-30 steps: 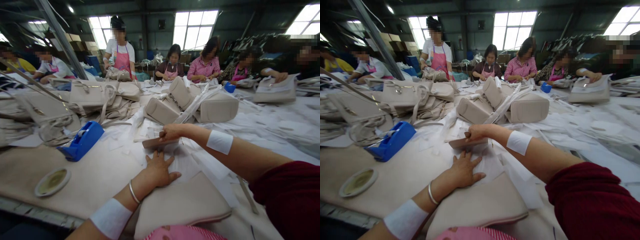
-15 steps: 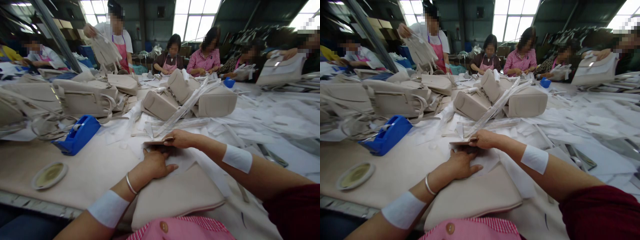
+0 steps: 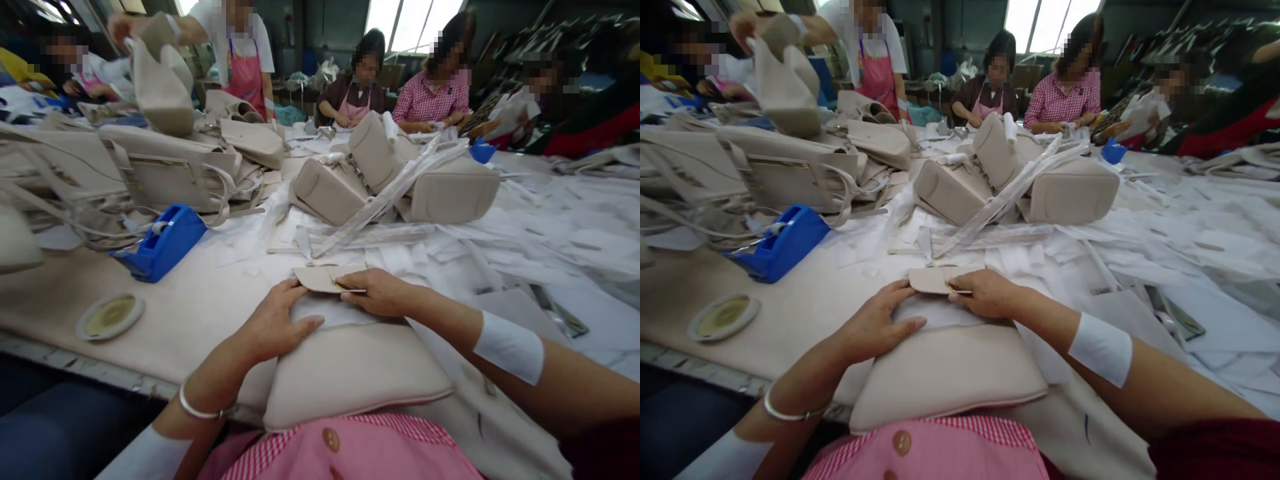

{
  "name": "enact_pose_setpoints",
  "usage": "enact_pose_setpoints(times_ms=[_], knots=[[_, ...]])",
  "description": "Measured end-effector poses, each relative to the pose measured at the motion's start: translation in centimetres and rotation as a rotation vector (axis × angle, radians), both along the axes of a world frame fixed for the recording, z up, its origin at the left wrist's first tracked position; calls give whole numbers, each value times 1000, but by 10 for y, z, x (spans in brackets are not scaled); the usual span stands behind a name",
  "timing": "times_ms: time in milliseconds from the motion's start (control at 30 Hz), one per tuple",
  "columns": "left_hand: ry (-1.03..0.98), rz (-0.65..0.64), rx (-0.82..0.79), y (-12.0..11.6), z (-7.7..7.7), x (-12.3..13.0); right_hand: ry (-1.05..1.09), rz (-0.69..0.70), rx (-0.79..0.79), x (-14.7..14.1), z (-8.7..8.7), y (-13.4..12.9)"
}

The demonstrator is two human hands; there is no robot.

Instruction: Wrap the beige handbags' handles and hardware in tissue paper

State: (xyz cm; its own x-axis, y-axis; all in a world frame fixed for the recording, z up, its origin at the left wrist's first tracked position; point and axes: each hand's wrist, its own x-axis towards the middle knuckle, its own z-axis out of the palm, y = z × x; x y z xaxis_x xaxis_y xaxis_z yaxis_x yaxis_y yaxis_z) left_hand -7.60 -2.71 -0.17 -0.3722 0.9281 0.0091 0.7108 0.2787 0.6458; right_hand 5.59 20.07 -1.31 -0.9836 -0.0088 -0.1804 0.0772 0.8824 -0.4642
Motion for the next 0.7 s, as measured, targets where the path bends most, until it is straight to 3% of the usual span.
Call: enact_pose_setpoints(times_ms=[200, 333, 433, 500, 567, 633, 700], knots=[[-82, 206, -133, -6, -3, 15, -64, -93, -130, 3, 3, 10], [-77, 212, -189, -7, -4, 21, -143, -146, -175, 2, 9, 22], [81, 193, -197, -10, 0, 24, -164, -160, -170, 1, 8, 22], [261, 127, -178, -11, 8, 25, -164, -170, -162, 1, 6, 20], [359, -41, -135, -9, 21, 26, -159, -181, -154, 1, 5, 18], [326, -261, -88, -3, 32, 26, -166, -175, -158, 0, 6, 17], [268, -401, -79, 6, 37, 28, -184, -157, -164, 0, 8, 17]])
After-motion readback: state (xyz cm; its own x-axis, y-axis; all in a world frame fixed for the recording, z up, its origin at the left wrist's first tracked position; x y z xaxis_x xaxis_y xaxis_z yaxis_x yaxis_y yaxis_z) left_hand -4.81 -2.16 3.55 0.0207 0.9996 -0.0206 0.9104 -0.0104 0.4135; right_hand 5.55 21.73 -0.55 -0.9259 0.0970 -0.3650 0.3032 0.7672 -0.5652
